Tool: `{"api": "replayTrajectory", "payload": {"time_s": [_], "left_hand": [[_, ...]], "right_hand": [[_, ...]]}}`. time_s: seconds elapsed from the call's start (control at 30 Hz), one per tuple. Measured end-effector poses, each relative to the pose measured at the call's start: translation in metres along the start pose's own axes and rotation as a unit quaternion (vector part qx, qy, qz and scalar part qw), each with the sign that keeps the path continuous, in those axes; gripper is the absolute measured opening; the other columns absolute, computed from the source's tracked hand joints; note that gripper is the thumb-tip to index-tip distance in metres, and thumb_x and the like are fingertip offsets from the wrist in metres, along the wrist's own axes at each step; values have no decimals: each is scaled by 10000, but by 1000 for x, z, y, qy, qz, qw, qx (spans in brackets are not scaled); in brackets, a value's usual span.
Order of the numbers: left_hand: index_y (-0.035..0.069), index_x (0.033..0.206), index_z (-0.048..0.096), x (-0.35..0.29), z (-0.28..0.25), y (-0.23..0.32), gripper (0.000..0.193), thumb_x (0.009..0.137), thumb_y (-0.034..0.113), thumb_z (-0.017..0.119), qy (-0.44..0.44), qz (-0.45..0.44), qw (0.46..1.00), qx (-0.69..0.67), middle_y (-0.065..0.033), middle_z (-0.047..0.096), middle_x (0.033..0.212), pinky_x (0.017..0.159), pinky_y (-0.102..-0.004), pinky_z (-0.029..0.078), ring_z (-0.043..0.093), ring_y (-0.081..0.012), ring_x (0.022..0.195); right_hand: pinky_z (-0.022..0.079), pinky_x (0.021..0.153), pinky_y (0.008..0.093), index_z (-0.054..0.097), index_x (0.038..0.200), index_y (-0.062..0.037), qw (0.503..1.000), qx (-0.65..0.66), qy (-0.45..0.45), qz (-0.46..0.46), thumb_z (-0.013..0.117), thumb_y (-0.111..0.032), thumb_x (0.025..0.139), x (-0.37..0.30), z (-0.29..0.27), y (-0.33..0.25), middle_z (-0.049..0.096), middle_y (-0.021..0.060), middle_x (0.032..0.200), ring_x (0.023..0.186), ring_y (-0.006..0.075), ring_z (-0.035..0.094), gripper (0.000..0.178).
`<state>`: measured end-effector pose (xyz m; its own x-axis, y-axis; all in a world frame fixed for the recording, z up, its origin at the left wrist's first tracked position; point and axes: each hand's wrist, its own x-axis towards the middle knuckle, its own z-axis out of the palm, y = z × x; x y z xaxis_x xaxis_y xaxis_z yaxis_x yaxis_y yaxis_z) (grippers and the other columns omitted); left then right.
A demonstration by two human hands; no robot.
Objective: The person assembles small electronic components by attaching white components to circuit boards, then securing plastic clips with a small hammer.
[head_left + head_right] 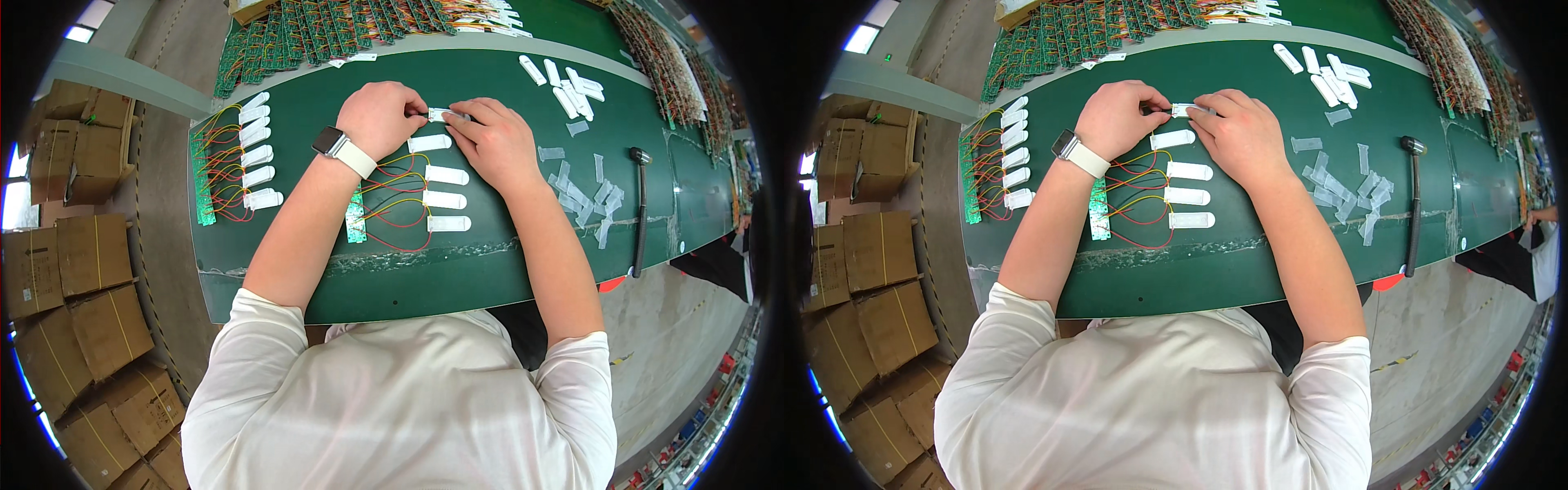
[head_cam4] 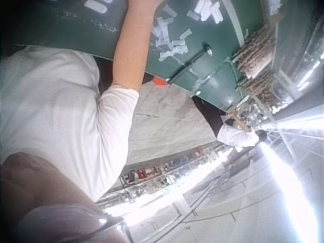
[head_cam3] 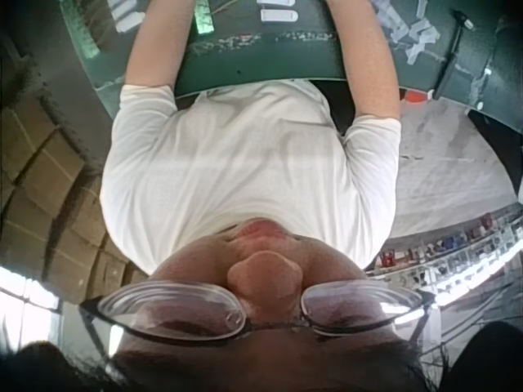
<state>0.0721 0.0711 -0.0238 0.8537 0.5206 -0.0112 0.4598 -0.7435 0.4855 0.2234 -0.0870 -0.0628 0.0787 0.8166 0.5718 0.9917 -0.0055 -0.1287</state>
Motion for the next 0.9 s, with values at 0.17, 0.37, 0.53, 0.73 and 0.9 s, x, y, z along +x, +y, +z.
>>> {"api": "replayTrajectory", "payload": {"time_s": [0.17, 0.37, 0.53, 0.73, 0.9], "left_hand": [[110, 1062, 804, 1, 4, -2, 241, 839, 200, 791, 44, 48, 998, -21, -83, 772, 1041, 846, -377, 578, 721, -269, 913], [147, 1144, 798, 6, 10, -20, 296, 854, 207, 788, 70, 154, 986, 9, -20, 776, 1099, 954, -356, 521, 621, -239, 1036], [145, 1148, 797, 6, 1, -26, 317, 850, 251, 810, 44, 184, 982, 6, 9, 767, 1137, 928, -346, 507, 560, -233, 985], [145, 1175, 791, 7, 1, -35, 341, 851, 251, 812, 46, 227, 972, 26, 23, 730, 1166, 965, -349, 485, 521, -241, 1023], [147, 1181, 792, 9, 6, -40, 329, 862, 231, 795, 41, 219, 975, 16, 18, 706, 1167, 990, -353, 478, 518, -245, 1057]], "right_hand": [[580, 786, 324, 797, 975, -137, 1000, 0, 22, 1, 771, -168, 844, 1, 7, -3, 734, -45, 1034, 1023, 158, 674, 137], [580, 785, 329, 788, 980, -114, 1000, 5, 24, -17, 762, -127, 797, 2, 12, -1, 730, -34, 1050, 995, 166, 678, 186], [578, 804, 345, 787, 982, -109, 1000, 13, 3, -12, 744, -126, 814, 1, 9, -1, 732, -30, 1056, 997, 172, 681, 174], [571, 848, 372, 795, 1005, -107, 998, 68, -1, 12, 734, -139, 855, 0, 11, 4, 737, -18, 1071, 995, 195, 678, 165], [560, 895, 381, 811, 1037, -142, 991, 127, -9, 29, 733, -119, 857, -2, 9, 7, 737, -7, 1081, 1023, 213, 661, 197]]}}
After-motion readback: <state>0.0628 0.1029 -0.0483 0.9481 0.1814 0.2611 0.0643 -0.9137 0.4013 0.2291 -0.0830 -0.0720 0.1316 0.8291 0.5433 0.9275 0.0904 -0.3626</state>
